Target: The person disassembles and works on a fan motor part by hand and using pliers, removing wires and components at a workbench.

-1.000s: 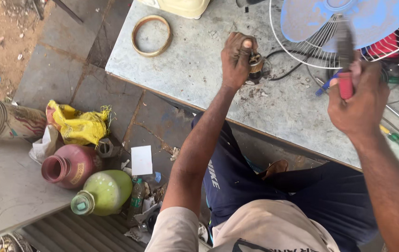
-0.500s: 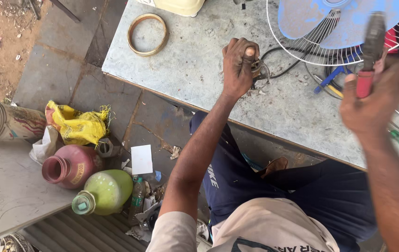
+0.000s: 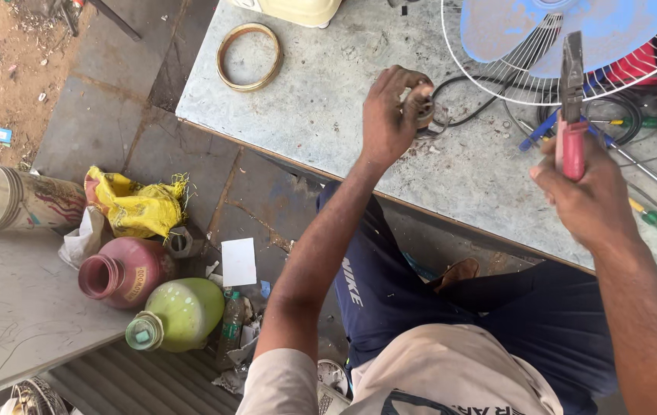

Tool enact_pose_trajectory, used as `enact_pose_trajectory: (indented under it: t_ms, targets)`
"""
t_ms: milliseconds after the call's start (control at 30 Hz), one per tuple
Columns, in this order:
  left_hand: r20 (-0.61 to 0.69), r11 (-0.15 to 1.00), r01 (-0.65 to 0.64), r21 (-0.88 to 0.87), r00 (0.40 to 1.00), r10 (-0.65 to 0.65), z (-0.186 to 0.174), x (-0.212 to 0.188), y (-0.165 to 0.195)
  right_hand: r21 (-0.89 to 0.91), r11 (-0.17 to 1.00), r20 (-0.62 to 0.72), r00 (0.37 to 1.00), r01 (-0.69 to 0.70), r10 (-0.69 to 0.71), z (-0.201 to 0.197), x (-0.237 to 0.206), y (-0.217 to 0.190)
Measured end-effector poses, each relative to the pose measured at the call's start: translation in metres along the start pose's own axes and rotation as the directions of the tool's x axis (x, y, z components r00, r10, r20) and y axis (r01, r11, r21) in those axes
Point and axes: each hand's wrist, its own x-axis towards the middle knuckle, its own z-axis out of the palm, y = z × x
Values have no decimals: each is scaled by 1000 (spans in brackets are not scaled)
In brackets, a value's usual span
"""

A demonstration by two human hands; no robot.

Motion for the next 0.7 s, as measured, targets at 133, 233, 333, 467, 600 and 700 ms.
enact_pose_trajectory:
  t_ms: [133,233,333,467,600,700]
  targets:
    - [124,972,-186,146,978,169,-10,3,7,307,942,186,979,-137,81,8,-18,2]
    - [119,966,-204,159,975,186,-4,1,15,94,991,126,989,-90,78,9,-27,4]
    - [67,964,-194,184,981,185,6,-6,15,-295,943,-33,985,152,-169,-2,-28,5]
    - [-23,955,-191,226,979,201,17,-14,10,-398,834,-180,859,382,-479,-11,-20,12]
    - [-56,955,-184,232,978,202,23,-15,12,-462,822,-255,838,332,-482,32,-5,28]
    - [-95,963,-185,194,974,206,21,-11,13,-775,630,51,998,56,-27,57,-4,34]
